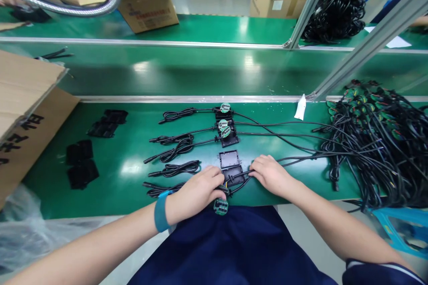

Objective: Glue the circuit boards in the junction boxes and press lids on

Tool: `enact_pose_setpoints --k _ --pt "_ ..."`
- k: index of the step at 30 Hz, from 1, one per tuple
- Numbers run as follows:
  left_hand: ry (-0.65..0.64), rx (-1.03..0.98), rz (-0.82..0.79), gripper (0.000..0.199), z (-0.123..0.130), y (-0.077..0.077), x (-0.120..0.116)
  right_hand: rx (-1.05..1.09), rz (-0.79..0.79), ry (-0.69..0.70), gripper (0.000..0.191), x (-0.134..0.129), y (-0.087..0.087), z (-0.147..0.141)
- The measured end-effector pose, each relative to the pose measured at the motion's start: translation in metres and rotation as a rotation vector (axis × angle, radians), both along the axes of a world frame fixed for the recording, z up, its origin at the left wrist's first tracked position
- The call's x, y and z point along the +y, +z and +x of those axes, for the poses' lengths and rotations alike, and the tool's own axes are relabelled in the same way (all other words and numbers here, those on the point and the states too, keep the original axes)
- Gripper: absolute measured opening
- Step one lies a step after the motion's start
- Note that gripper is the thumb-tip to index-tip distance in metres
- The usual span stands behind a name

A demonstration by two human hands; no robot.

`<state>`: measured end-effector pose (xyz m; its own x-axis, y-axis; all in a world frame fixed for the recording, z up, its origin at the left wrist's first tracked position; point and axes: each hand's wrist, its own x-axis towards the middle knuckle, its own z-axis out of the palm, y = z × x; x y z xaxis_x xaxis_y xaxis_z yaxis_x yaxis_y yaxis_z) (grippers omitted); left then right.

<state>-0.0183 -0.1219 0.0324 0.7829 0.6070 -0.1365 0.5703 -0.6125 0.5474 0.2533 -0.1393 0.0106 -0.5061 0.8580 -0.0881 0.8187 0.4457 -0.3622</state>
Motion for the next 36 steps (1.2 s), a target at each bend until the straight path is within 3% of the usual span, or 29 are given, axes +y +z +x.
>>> enact_pose_setpoints --k 3,6,12,14,17,20,22,25,30,33,36 --pt "0.028 -0.069 -0.031 0.018 -0.007 0.018 0.012 0.082 0.029 -0.055 0.025 -0.001 0.012 0.014" --pt "0.127 -0.113 -0.12 0.022 -0.012 0.023 0.027 0.118 0.065 -0.11 0.028 -0.002 0.04 0.042" --pt "0.237 -0.182 -0.402 0.024 -0.012 0.001 0.046 -0.004 0.222 -0.22 0.039 -0.004 0.131 0.116" --pt "0.264 -0.203 -0.42 0.023 -0.011 -0.003 0.045 -0.092 0.305 -0.267 0.045 0.003 0.146 0.137" --pt "0.258 -0.156 -0.285 0.026 -0.013 0.003 0.039 -0.241 0.375 -0.291 0.043 0.023 0.133 0.159" --pt "0.139 -0.017 0.031 0.021 -0.026 0.015 0.034 -0.361 0.302 -0.291 0.028 0.043 0.091 0.165" --pt "0.065 0.061 0.19 0.018 -0.038 0.018 0.032 -0.418 0.304 -0.344 0.022 0.047 0.063 0.154" --pt "0.027 0.151 0.263 0.019 -0.051 0.013 0.03 -0.295 0.398 -0.302 0.023 0.039 0.042 0.108" --pt "0.012 0.156 0.379 0.028 -0.055 0.007 0.032 0.035 0.174 0.145 0.042 0.02 0.039 -0.005" --pt "-0.028 0.106 0.532 0.031 -0.061 0.023 0.026 0.053 0.132 0.274 0.031 0.024 0.032 -0.046" --pt "-0.105 0.094 0.665 0.028 -0.069 0.045 0.011 0.074 0.208 0.327 0.021 0.031 0.025 -0.054"
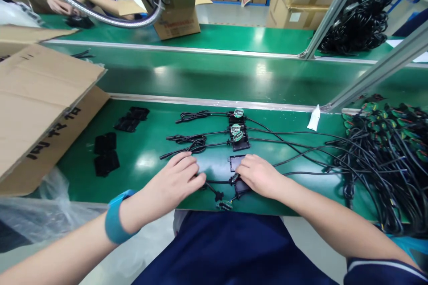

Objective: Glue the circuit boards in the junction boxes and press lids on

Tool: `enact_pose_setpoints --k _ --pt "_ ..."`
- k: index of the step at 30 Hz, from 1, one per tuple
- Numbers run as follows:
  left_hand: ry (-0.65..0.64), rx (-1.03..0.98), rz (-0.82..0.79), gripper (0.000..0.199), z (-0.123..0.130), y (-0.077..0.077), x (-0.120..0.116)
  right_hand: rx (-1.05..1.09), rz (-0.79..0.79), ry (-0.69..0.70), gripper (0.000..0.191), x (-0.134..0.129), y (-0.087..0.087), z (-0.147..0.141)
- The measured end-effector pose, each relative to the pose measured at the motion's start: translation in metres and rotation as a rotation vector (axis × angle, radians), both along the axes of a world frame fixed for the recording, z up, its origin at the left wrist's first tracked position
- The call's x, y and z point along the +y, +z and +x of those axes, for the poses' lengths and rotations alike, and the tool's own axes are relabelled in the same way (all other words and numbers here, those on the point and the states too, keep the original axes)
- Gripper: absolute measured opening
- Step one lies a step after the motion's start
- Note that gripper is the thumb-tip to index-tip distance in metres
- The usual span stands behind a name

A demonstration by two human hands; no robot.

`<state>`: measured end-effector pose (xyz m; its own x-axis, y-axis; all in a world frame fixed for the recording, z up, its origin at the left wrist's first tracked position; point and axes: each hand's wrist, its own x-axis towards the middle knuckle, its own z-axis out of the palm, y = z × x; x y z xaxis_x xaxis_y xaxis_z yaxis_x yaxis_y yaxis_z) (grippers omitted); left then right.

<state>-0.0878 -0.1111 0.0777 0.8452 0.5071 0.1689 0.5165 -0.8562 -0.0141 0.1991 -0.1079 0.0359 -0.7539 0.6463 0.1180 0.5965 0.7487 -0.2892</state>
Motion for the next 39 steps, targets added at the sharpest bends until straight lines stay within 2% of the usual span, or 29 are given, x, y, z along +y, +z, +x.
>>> enact_pose_setpoints --k 2,4,8,12,17,18,22,23,27,30,32,34,36,39 --pt "-0.054 0.029 0.014 0.027 -0.004 0.009 -0.011 0.044 0.094 -0.008 0.026 0.005 -0.003 0.003" --pt "-0.086 0.069 -0.005 0.026 -0.005 0.009 -0.018 0.064 0.207 -0.04 0.028 0.01 -0.006 0.006" --pt "-0.067 0.136 -0.073 0.023 0.0 -0.014 -0.014 0.004 0.357 -0.074 0.027 0.018 -0.022 0.007" --pt "0.018 0.153 -0.119 0.025 0.01 -0.04 -0.002 -0.024 0.306 -0.145 0.023 0.013 -0.031 0.007" --pt "0.131 -0.033 -0.083 0.018 0.033 -0.049 -0.001 -0.079 0.247 -0.155 0.024 -0.001 -0.028 0.008" --pt "0.159 -0.076 -0.091 0.023 0.04 -0.05 -0.001 -0.09 0.243 -0.159 0.023 -0.003 -0.027 0.007" --pt "0.196 -0.154 -0.216 0.066 0.068 -0.058 0.007 -0.081 0.186 -0.187 0.027 -0.007 -0.023 0.009" --pt "0.2 -0.148 -0.253 0.07 0.073 -0.061 0.012 -0.068 0.17 -0.202 0.03 -0.008 -0.022 0.011" --pt "0.221 -0.107 -0.33 0.05 0.082 -0.073 0.032 -0.022 0.15 -0.299 0.03 -0.01 -0.023 0.028" --pt "0.234 -0.123 -0.326 0.047 0.077 -0.07 0.036 0.042 0.159 -0.351 0.021 -0.016 -0.025 0.041" --pt "0.253 -0.155 -0.287 0.04 0.069 -0.06 0.027 0.076 0.123 -0.356 0.018 -0.025 -0.024 0.051" --pt "0.175 -0.192 -0.289 0.03 0.058 -0.05 0.01 0.049 0.044 -0.344 0.02 -0.038 -0.022 0.062" --pt "0.028 -0.208 -0.38 0.031 0.048 -0.042 -0.012 -0.021 -0.028 -0.346 0.021 -0.051 -0.023 0.072" --pt "-0.04 -0.199 -0.543 0.038 0.039 -0.043 -0.038 -0.099 -0.067 -0.365 0.011 -0.067 -0.026 0.08"
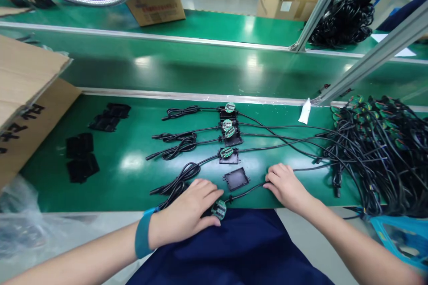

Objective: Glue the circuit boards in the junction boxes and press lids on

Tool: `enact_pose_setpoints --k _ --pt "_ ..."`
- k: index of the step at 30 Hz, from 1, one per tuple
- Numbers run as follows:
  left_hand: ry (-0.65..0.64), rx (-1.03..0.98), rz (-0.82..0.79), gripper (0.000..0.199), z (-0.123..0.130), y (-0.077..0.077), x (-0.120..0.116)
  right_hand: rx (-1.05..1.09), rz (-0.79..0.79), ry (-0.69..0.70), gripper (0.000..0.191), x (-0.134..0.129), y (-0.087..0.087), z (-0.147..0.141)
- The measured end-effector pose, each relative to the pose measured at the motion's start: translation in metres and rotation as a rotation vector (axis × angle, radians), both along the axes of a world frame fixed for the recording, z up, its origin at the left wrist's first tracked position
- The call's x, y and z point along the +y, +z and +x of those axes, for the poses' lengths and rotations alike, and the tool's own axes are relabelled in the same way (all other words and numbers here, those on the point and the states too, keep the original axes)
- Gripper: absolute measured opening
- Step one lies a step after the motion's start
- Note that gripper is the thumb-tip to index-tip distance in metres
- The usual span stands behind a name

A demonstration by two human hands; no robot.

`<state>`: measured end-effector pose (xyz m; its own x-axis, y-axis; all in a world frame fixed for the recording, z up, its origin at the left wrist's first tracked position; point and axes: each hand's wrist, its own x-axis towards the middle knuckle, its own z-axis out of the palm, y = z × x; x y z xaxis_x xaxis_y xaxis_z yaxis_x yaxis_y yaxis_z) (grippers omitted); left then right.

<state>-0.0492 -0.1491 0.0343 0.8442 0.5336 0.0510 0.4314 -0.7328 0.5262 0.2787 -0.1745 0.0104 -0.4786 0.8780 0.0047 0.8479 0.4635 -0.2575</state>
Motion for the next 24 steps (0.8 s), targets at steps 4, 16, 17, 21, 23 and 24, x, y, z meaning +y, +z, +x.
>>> enact_pose_setpoints --k 4,16,17,21,23,24 --pt "0.008 -0.046 -0.168 0.022 0.0 -0.01 -0.011 -0.014 -0.073 -0.003 0.018 -0.013 0.019 0.005" --pt "0.41 -0.142 -0.427 0.029 0.012 -0.003 0.018 0.159 0.199 -0.281 0.031 0.009 0.168 0.141" --pt "0.418 -0.125 -0.391 0.029 0.015 -0.005 0.019 0.11 0.205 -0.334 0.033 0.013 0.176 0.154" --pt "0.415 -0.078 -0.191 0.028 0.032 -0.017 0.015 -0.211 0.265 -0.609 0.053 0.028 0.173 0.205" --pt "0.418 -0.018 -0.061 0.027 0.043 -0.022 0.011 -0.388 0.324 -0.724 0.059 0.037 0.15 0.217" --pt "0.421 0.029 0.006 0.027 0.048 -0.025 0.01 -0.459 0.341 -0.757 0.058 0.042 0.135 0.217"
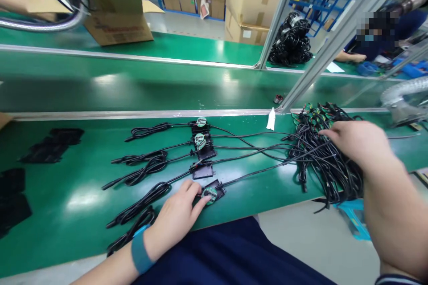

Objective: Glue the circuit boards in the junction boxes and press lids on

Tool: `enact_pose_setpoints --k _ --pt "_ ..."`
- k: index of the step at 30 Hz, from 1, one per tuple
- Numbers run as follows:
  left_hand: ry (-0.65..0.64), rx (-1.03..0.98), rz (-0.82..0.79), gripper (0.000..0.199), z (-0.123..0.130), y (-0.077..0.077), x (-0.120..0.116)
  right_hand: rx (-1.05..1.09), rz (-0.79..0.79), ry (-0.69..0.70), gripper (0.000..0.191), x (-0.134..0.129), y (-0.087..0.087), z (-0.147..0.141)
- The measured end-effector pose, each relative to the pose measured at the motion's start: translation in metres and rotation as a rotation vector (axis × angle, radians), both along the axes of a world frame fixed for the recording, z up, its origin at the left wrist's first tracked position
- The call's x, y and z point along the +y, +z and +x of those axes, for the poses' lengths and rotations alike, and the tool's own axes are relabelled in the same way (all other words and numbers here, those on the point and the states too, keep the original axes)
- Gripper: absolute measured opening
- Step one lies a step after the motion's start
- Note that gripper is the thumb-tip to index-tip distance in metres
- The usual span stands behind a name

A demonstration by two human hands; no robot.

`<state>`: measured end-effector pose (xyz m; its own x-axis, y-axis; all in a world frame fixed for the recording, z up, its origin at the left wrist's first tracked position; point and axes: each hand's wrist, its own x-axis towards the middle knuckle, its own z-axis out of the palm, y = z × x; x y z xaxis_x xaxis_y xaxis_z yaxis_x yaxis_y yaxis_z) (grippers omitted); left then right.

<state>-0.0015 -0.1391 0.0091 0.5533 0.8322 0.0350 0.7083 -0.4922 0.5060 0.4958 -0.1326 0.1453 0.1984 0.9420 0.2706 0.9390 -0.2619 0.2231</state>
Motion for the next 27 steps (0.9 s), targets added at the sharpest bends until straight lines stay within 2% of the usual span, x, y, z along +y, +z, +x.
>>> enact_pose_setpoints --k 3,5,6,11,14,17,19,22,25,27 --pt "-0.008 0.133 0.157 0.028 0.009 -0.008 0.0 -0.079 -0.138 0.041 0.036 0.022 -0.049 -0.02" --pt "-0.026 0.133 0.239 0.029 0.01 -0.012 0.003 -0.069 -0.19 0.116 0.023 0.042 -0.074 -0.041" --pt "-0.037 0.116 0.266 0.028 0.01 -0.014 0.005 -0.057 -0.189 0.153 0.023 0.054 -0.083 -0.05" --pt "-0.134 0.088 0.344 0.024 0.002 -0.014 0.007 -0.204 -0.249 0.294 0.051 0.117 -0.102 -0.072" --pt "-0.152 0.088 0.36 0.033 -0.005 -0.005 0.003 -0.3 -0.351 0.364 0.05 0.141 -0.111 -0.07" --pt "-0.122 0.02 0.303 0.029 -0.018 0.012 0.012 -0.326 -0.409 0.446 0.044 0.155 -0.122 -0.061" --pt "-0.078 -0.039 0.255 0.025 -0.029 0.023 0.032 -0.33 -0.408 0.491 0.041 0.161 -0.127 -0.054" --pt "-0.009 -0.108 0.211 0.024 -0.043 0.029 0.084 -0.307 -0.389 0.526 0.036 0.166 -0.128 -0.046" --pt "0.019 -0.137 0.214 0.026 -0.043 0.022 0.148 -0.16 -0.265 0.536 0.032 0.165 -0.124 -0.051" --pt "-0.002 -0.126 0.213 0.032 -0.036 0.014 0.187 0.04 -0.059 0.536 0.026 0.16 -0.118 -0.064"
